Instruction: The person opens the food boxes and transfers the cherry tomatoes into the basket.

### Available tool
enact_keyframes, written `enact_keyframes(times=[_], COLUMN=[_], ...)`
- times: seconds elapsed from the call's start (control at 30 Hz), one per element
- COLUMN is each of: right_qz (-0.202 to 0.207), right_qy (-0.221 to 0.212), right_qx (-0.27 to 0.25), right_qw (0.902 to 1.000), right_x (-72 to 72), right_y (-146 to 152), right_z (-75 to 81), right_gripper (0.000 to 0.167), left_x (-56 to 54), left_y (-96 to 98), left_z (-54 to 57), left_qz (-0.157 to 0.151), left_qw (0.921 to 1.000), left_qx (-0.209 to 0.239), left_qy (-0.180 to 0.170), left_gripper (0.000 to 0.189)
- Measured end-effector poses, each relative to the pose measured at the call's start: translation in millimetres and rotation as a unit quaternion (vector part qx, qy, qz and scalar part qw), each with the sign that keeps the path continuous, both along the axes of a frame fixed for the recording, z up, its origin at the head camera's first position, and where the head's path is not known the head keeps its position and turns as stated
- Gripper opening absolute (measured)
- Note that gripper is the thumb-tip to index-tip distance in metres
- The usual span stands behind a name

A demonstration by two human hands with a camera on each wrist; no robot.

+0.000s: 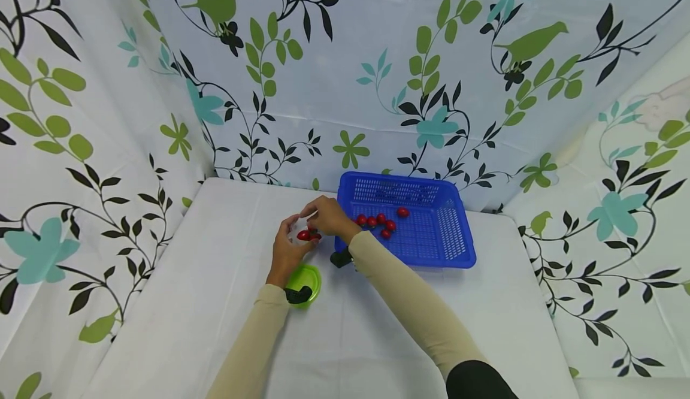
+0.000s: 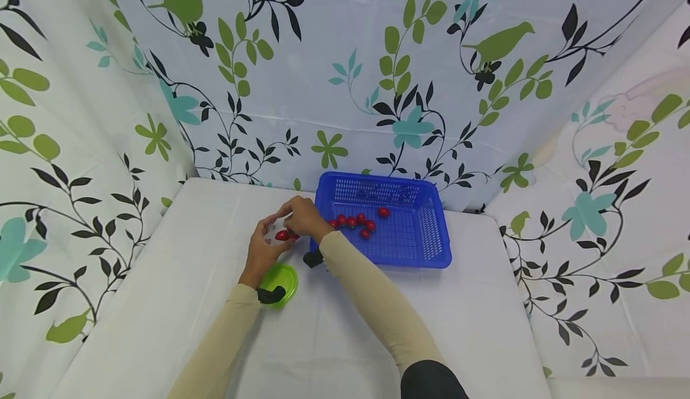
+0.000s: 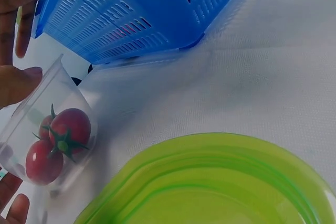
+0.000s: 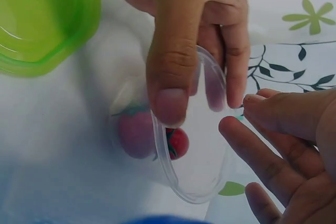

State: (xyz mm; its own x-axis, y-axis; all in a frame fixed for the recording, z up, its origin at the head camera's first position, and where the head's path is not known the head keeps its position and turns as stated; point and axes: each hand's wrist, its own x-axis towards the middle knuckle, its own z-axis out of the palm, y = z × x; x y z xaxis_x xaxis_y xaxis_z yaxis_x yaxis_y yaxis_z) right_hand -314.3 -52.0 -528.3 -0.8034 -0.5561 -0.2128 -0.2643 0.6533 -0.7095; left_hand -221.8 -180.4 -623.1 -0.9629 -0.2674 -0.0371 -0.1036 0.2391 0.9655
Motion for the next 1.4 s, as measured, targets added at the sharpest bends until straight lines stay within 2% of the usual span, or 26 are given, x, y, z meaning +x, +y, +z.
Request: enact_keyframes(times=[0.3, 0.63, 0.87, 1.1, 1.23, 1.4], right_qz=[0.029, 0.023, 0.044, 0.067, 0.077, 0.081], right_qy=[0.009, -0.026, -0.004, 0.008, 0.011, -0.015], right_qx=[0.019, 0.066, 0.114, 0.149, 0.157, 0.138], right_qw=[0.9994, 0.9972, 0.9924, 0.9865, 0.9844, 0.9870], right_x=[3.1, -2.8, -9.0, -5.6, -3.5, -3.8], right_y=[-12, -21, -26, -31, -35, -36], right_z=[-2.8, -4.0, -11.2, -13.9, -16.9, -21.8], right_gripper=[0.033, 0.036, 0.036, 0.036, 0.035, 0.032], left_x=[2.3, 0.3, -0.5, -0.4, 0.3, 0.7], left_y=[-2.5, -5.5, -5.6, -7.1, -8.1, -8.2], left_z=[3.2, 0.9, -1.9, -3.2, -3.7, -4.3], left_qz=[0.010, 0.012, 0.011, 0.006, 0.002, 0.002], left_qw=[0.9999, 0.9999, 0.9999, 0.9999, 0.9997, 0.9999], left_qx=[0.005, 0.005, 0.007, 0.009, 0.015, 0.014], left_qy=[-0.006, -0.002, 0.002, 0.013, 0.017, 0.008], left_gripper=[0.083, 0.083, 0.085, 0.083, 0.081, 0.080])
